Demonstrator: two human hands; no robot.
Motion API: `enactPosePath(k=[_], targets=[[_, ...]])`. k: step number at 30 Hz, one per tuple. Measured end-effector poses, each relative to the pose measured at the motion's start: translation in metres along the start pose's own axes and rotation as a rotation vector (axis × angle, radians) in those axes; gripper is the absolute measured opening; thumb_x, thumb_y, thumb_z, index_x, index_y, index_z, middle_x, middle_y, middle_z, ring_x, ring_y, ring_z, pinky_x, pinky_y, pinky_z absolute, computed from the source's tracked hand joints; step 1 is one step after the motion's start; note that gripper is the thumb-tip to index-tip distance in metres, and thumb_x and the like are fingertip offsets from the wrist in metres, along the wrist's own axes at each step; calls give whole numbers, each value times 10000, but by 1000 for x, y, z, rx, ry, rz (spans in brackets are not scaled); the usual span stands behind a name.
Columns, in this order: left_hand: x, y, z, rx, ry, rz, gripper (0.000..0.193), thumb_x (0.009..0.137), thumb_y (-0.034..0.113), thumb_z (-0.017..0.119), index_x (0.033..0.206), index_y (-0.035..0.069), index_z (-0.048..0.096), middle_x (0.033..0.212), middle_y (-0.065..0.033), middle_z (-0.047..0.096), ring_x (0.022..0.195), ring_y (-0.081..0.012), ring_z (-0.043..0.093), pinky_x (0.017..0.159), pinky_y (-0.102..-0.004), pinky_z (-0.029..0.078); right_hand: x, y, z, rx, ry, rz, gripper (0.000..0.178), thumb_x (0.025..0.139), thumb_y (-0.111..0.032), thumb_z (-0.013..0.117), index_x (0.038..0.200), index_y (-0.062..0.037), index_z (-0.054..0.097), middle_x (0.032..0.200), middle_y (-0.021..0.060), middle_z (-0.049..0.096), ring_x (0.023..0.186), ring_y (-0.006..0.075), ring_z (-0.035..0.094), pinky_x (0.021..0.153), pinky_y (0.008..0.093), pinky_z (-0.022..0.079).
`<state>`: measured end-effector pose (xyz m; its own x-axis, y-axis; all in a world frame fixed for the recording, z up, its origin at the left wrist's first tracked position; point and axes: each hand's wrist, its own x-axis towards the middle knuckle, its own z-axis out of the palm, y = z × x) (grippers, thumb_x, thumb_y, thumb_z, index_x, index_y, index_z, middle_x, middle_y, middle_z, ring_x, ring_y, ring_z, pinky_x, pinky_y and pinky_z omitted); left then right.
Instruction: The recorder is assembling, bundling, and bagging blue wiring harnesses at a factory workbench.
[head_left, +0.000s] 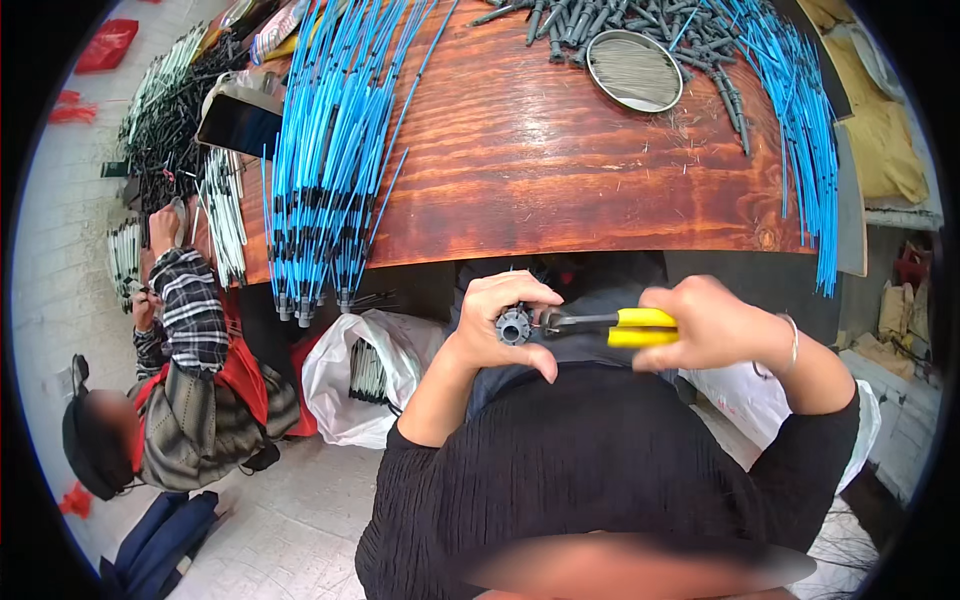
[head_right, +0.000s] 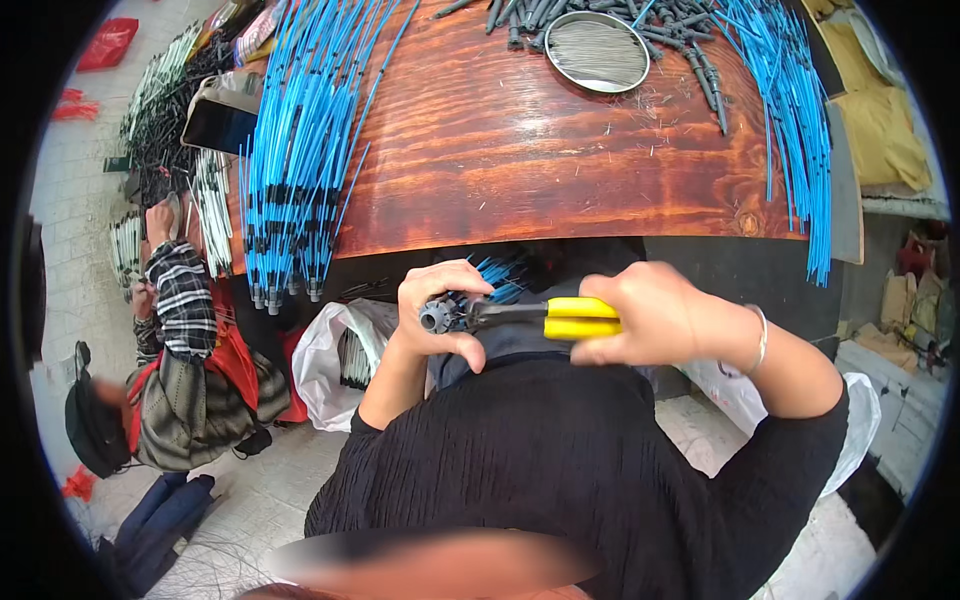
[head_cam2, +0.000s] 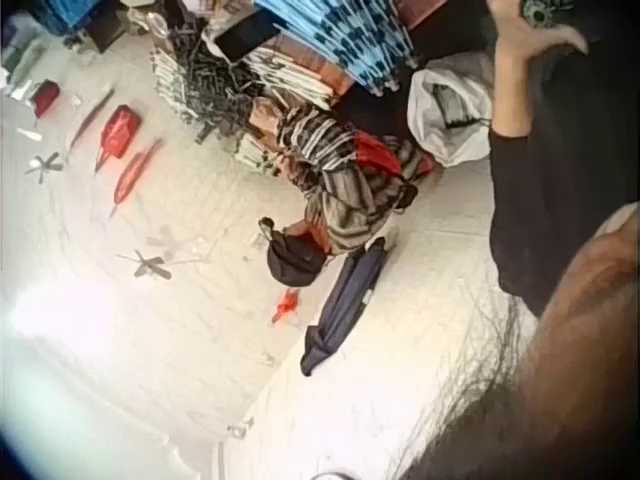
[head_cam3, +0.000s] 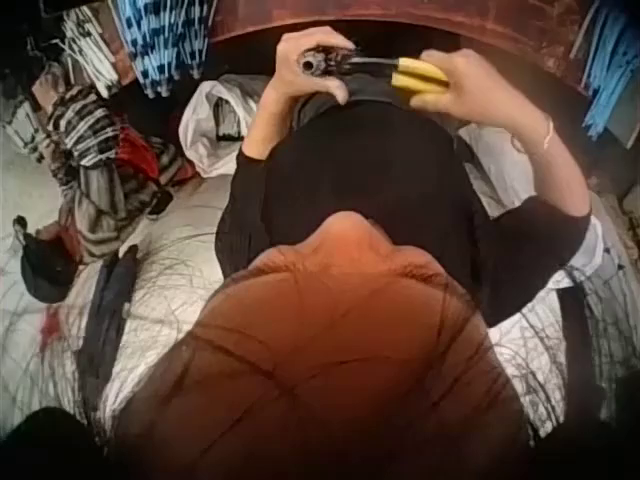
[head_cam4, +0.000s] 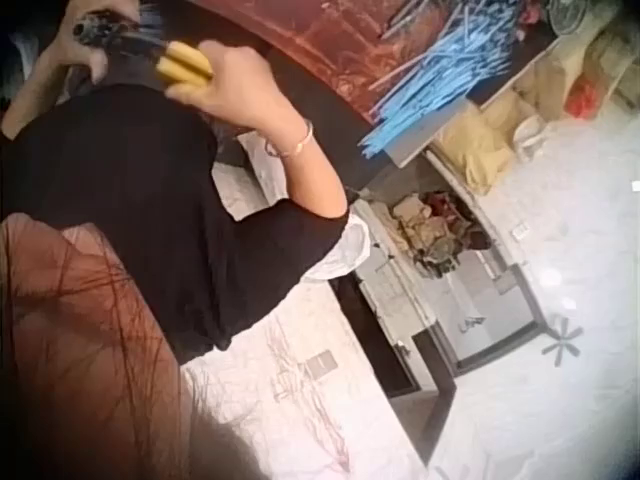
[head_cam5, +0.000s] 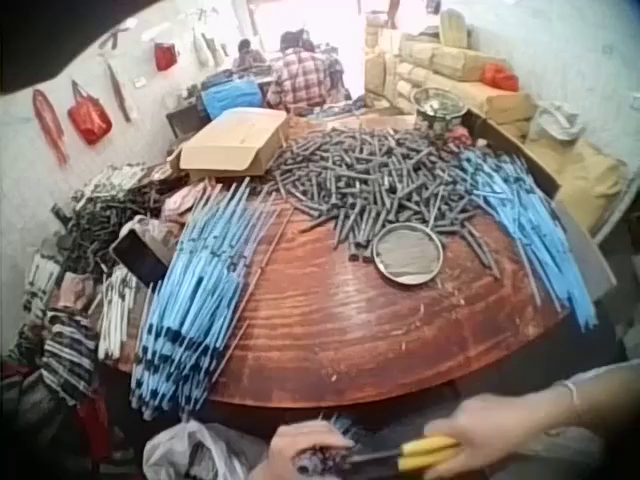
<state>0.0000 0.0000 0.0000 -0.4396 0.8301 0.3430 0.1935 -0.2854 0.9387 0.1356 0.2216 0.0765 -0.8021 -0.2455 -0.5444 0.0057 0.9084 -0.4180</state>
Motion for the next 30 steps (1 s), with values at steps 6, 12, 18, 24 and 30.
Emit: enactPosePath(k=[6, 12, 18, 24, 30], targets=[[0, -5, 4, 38, -13, 76, 604, 425, 430, 842, 746, -28, 613, 614, -75, 571, 576, -194, 557, 547, -283, 441, -3, -3, 7, 728, -16, -140, 494, 698, -287, 701, 1094, -52, 524, 740, 152, 575, 616, 280, 593, 605, 407, 460], [3, -7, 8, 35, 188, 74, 542, 451, 348, 865, 745, -31, 612, 603, -78, 573, 569, -193, 555, 550, -284, 441, -23, -19, -3, -217, 690, -241, 508, 704, -261, 703, 1107, -22, 506, 741, 151, 575, 575, 271, 593, 547, 373, 466], [6, -5, 4, 10, -52, 94, 555, 486, 383, 853, 760, -35, 613, 602, -73, 575, 571, -192, 557, 553, -287, 440, -9, 11, 17, 993, -400, 76, 381, 715, -250, 688, 1008, -43, 561, 683, 130, 572, 605, 288, 585, 556, 374, 456], [1, -8, 7, 34, 69, 81, 554, 490, 373, 854, 780, -37, 619, 600, -72, 575, 567, -196, 556, 553, -294, 438, -18, -18, 8, 108, 671, -187, 345, 719, -257, 685, 956, -37, 566, 524, 115, 517, 471, 306, 537, 498, 373, 443], [9, -7, 5, 29, -100, 126, 485, 495, 277, 858, 775, -38, 617, 604, -80, 580, 568, -207, 560, 555, -302, 440, -11, 19, 31, 1063, -347, 12, 374, 696, -231, 693, 974, -29, 544, 603, 114, 552, 549, 279, 567, 574, 356, 462]])
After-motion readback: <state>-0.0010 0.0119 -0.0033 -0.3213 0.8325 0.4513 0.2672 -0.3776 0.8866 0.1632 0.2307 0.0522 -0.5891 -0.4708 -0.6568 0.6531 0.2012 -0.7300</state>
